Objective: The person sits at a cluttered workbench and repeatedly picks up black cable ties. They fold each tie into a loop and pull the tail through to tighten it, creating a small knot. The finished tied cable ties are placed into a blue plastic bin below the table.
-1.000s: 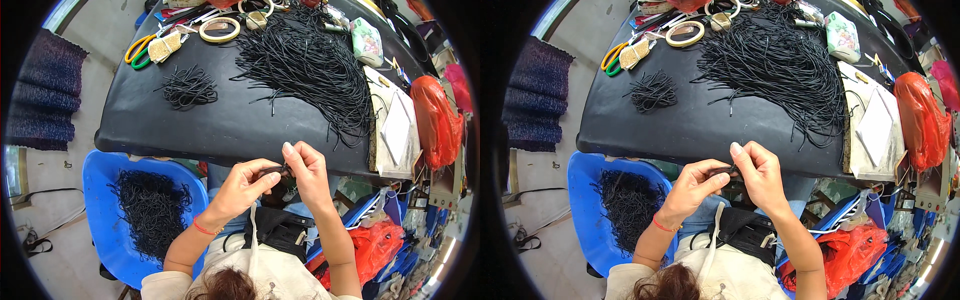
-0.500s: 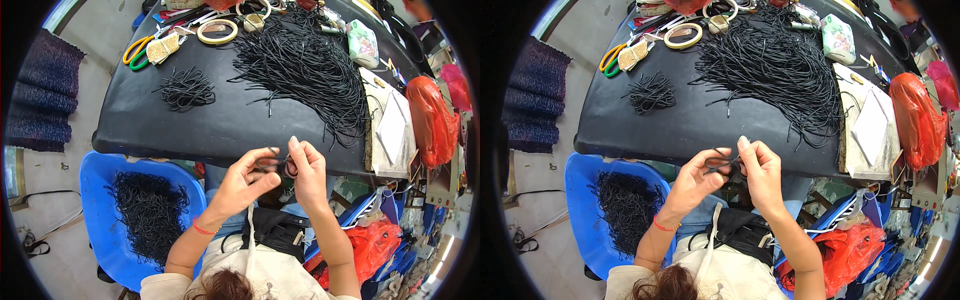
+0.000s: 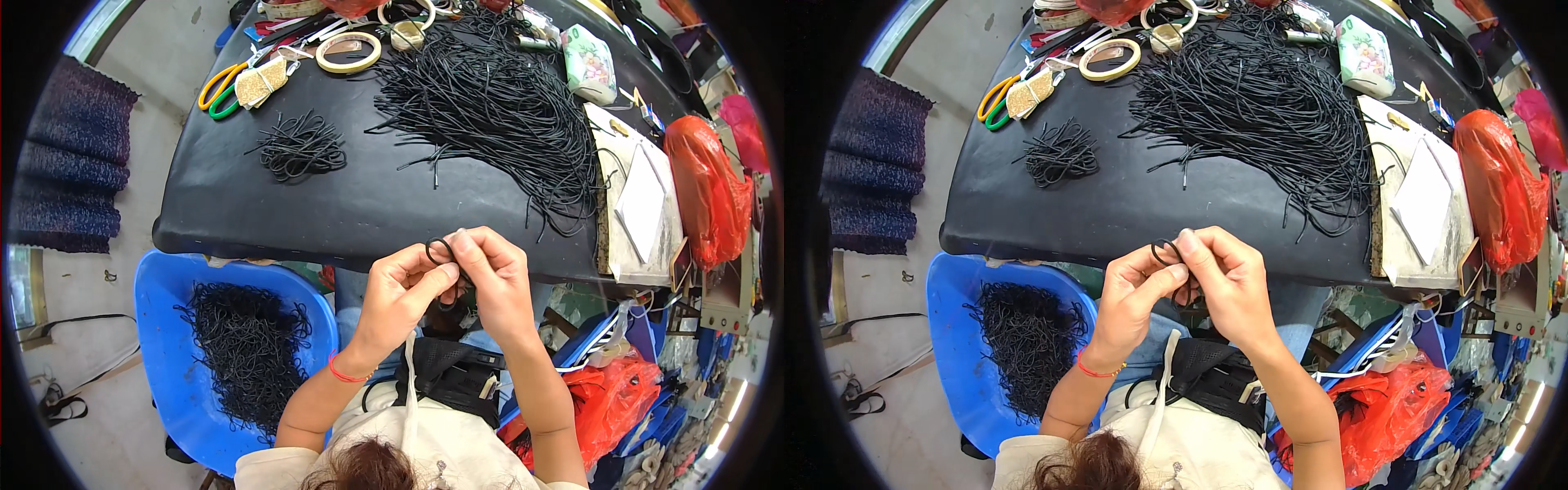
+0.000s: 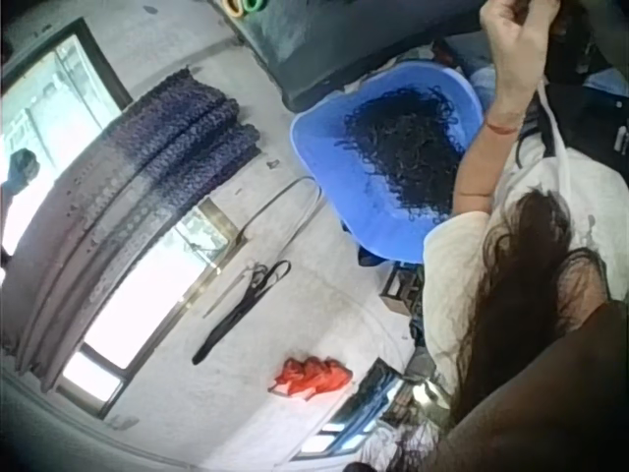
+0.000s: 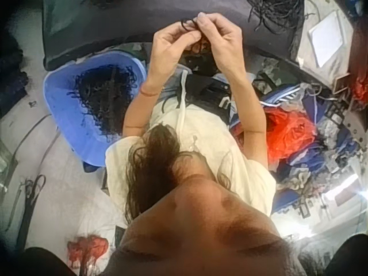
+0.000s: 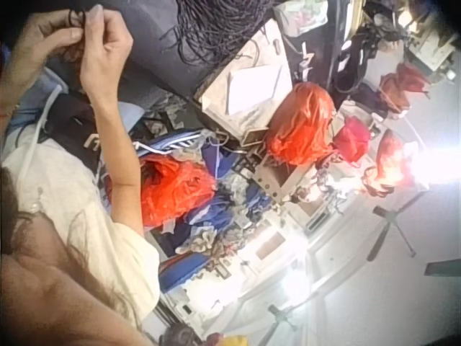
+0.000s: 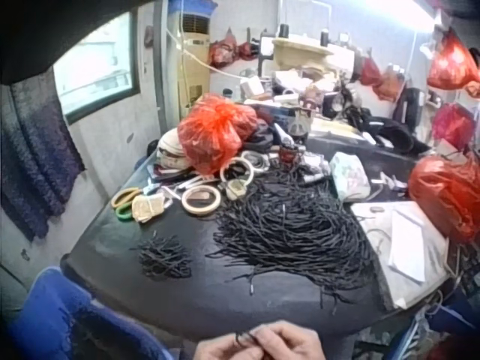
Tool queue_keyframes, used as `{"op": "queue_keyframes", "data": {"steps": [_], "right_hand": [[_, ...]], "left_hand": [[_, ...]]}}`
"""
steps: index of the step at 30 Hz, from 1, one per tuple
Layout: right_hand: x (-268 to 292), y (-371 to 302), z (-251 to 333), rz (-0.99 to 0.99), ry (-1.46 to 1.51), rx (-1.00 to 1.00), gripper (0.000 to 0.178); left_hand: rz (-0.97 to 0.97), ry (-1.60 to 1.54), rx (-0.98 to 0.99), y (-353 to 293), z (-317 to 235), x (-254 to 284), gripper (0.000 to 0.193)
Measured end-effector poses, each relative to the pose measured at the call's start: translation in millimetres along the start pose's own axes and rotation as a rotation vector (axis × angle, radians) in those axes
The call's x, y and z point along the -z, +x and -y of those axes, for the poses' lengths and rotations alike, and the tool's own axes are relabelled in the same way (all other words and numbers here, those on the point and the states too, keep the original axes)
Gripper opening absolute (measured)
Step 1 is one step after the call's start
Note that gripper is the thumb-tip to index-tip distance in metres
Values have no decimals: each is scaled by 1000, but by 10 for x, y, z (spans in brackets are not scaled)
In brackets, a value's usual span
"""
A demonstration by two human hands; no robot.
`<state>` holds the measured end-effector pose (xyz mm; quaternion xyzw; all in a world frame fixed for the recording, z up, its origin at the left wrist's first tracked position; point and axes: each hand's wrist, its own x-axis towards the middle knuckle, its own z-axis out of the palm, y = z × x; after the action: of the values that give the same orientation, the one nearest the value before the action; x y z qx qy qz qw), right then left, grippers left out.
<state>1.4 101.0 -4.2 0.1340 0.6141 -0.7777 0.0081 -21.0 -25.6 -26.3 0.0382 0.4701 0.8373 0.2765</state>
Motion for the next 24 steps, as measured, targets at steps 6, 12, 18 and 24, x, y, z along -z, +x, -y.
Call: {"op": "queue_keyframes", "data": {"steps": [6,12,18,24], "right_hand": [[69,34,-16,-41,49,-115,30],[115,103,-38,10,120,-216,31],[86,-129,-83,-68,-117,61,25],[217,-128,-27,-26,-347,188,13]], "left_hand": [[-4,-51,88,-26,16,-37,7],[-93,-127,67,-11,129,-20,9],[-206,-313,-6,55,115,-58,13],[-125,84,-30,-26,82,-19,15]]}}
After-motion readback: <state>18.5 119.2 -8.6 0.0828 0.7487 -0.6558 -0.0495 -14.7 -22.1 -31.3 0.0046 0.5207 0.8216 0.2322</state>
